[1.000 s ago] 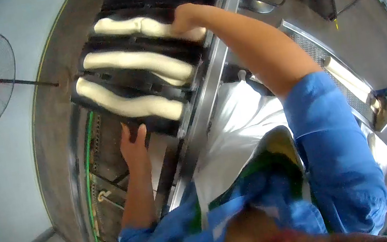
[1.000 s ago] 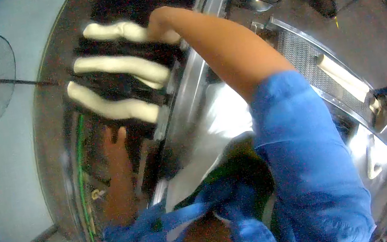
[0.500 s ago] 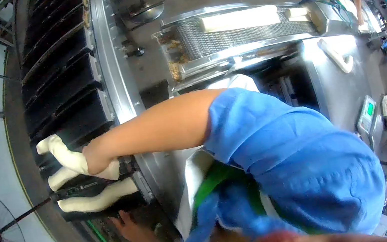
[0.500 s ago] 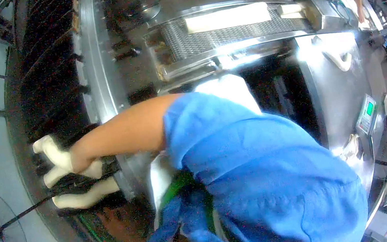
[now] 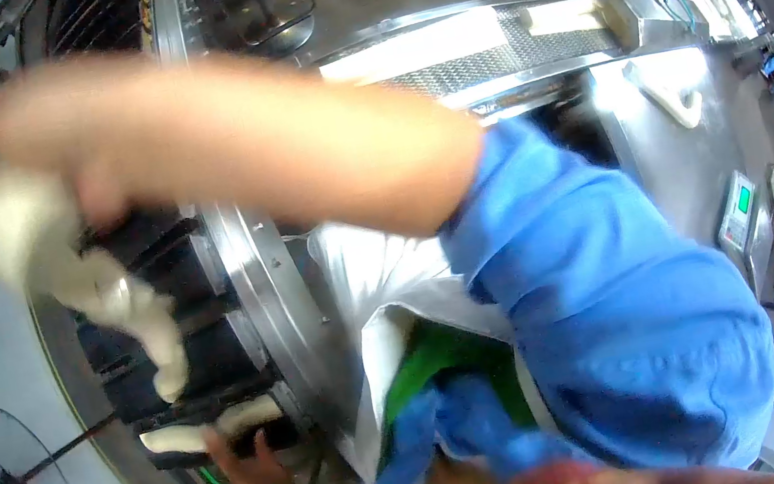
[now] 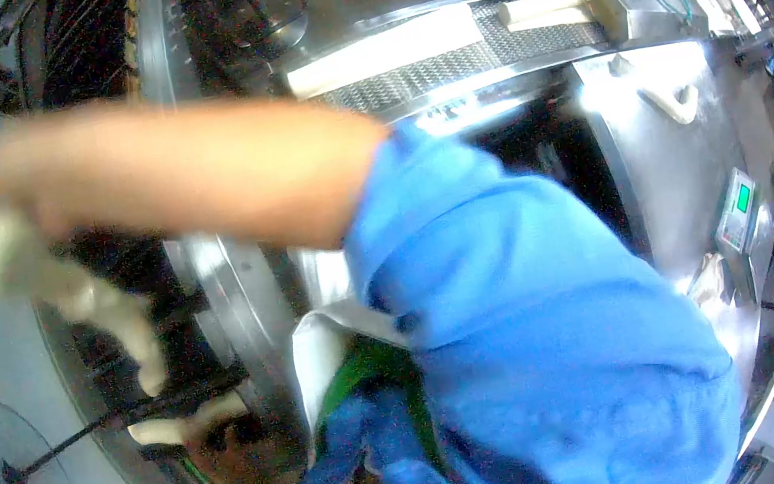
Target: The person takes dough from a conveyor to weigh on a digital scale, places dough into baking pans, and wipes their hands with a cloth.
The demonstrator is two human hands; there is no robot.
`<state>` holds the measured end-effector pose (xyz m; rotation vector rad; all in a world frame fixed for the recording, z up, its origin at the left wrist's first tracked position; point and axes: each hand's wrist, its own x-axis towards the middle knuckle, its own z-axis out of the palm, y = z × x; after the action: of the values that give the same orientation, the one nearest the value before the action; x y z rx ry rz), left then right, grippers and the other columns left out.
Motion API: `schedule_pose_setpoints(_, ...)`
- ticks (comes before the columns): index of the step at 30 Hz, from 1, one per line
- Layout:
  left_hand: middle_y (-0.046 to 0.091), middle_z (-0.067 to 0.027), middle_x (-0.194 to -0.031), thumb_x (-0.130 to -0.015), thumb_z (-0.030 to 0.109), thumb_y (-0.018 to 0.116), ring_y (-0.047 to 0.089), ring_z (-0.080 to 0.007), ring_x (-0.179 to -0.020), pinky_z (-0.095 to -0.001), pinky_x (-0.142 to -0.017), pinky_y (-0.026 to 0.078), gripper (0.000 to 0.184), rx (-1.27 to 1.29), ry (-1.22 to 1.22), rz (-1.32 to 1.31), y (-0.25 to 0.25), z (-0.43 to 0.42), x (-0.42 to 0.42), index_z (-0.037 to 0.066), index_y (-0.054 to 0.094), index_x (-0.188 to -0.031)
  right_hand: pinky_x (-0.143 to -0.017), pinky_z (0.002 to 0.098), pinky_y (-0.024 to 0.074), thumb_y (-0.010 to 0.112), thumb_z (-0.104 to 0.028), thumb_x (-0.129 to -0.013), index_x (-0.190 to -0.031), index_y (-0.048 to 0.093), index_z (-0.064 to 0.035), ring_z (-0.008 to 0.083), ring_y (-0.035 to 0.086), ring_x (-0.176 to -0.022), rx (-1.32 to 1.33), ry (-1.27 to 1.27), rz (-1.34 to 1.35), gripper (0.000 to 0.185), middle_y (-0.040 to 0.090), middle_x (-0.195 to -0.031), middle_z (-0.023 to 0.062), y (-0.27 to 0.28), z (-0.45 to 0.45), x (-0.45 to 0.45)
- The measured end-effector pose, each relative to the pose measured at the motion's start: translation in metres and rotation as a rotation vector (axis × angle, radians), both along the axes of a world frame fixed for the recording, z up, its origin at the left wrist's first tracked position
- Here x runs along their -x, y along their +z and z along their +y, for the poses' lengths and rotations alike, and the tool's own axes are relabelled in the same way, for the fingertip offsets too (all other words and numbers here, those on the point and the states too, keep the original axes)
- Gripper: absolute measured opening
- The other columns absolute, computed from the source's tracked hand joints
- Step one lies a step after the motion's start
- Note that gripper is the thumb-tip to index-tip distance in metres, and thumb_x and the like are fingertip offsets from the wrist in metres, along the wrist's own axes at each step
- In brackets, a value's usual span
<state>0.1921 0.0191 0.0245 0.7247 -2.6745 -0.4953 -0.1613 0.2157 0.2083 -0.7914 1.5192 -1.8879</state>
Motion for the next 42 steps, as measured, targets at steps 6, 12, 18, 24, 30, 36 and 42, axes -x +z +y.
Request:
schedule_pose_setpoints(6, 0.063, -0.0180, -0.114, -0.055, -0.002, 0.078, 0.061, -0.0379, -0.099, -0.0455, -0.087, 0.048, 0.106, -0.013, -0.105, -0.467, 0.030, 0.011, 0.045, 0.017, 0.031, -0.148, -0.084, 0.0377, 0.0493, 0.070, -0.030, -0.076, -0.121, 0.056, 0.0007, 0.0273, 0.061, -0.099, -0.102, -0.638, 0.265, 0.056, 0.061, -0.114, 0.0161, 0.004, 0.303, 0.024)
schedule_pose_setpoints(12, 0.064, -0.0183, -0.112, -0.054, 0.000, 0.080, 0.064, -0.0338, -0.093, -0.0429, -0.085, 0.051, 0.107, 0.084, 0.091, -0.743, 0.038, 0.002, 0.046, 0.020, 0.032, -0.148, -0.092, 0.0361, 0.0449, 0.067, -0.038, -0.080, -0.130, 0.050, -0.0023, 0.0247, 0.058, -0.106, -0.411, -1.306, 0.239, 0.063, 0.057, -0.123, 0.0126, 0.001, 0.610, -0.098)
schedule_pose_setpoints(18, 0.064, -0.0136, -0.089, -0.048, -0.003, 0.076, 0.061, -0.0339, -0.085, -0.0410, -0.078, 0.049, 0.097, 0.454, -0.271, -0.585, 0.067, -0.006, 0.038, 0.013, 0.047, -0.139, -0.091, 0.0390, 0.0465, 0.068, -0.022, -0.078, -0.116, 0.060, -0.0019, 0.0300, 0.060, -0.103, -1.846, -0.933, 0.303, 0.044, 0.063, -0.110, 0.0171, -0.079, 0.570, -0.068)
schedule_pose_setpoints(24, 0.066, -0.0134, -0.097, -0.050, -0.001, 0.079, 0.062, -0.0344, -0.090, -0.0400, -0.082, 0.050, 0.074, 0.266, -0.206, -0.399, 0.136, -0.016, 0.049, 0.012, 0.063, -0.121, -0.109, 0.0433, 0.0362, 0.057, -0.001, -0.081, -0.135, 0.047, -0.0109, 0.0332, 0.040, -0.132, -1.458, -0.604, 0.849, 0.056, 0.044, -0.141, 0.0151, -0.173, 0.317, 0.119)
schedule_pose_setpoints(30, 0.057, -0.0089, -0.125, -0.056, 0.010, 0.079, 0.049, -0.0309, -0.120, -0.0430, -0.104, 0.036, 0.040, -0.046, -0.452, -0.713, 0.144, 0.087, 0.152, 0.010, 0.071, -0.095, -0.097, 0.0512, 0.0431, 0.059, -0.017, -0.084, -0.125, 0.054, -0.0107, 0.0317, 0.054, -0.117, -1.567, -0.367, 0.844, 0.042, 0.058, -0.123, 0.0134, -0.252, 0.248, 0.207)
schedule_pose_setpoints(36, 0.059, -0.0082, -0.116, -0.064, 0.017, 0.074, 0.052, -0.0301, -0.111, -0.0443, -0.100, 0.036, 0.032, 0.228, -0.649, -0.846, 0.112, 0.102, 0.131, 0.012, 0.068, -0.094, -0.086, 0.0438, 0.0506, 0.073, -0.028, -0.077, -0.121, 0.058, -0.0114, 0.0322, 0.063, -0.102, -1.367, -0.579, 0.897, 0.050, 0.063, -0.116, 0.0143, -0.187, 0.265, 0.223)
schedule_pose_setpoints(42, 0.063, -0.0150, -0.098, -0.066, 0.007, 0.068, 0.060, -0.0362, -0.094, -0.0447, -0.080, 0.048, 0.036, 0.233, -0.436, -0.897, 0.086, 0.091, 0.113, 0.007, 0.058, -0.100, -0.092, 0.0333, 0.0488, 0.073, -0.004, -0.076, -0.128, 0.057, -0.0082, 0.0239, 0.060, -0.106, -0.674, -1.111, 1.080, 0.055, 0.063, -0.116, 0.0169, -0.081, 0.354, 0.207)
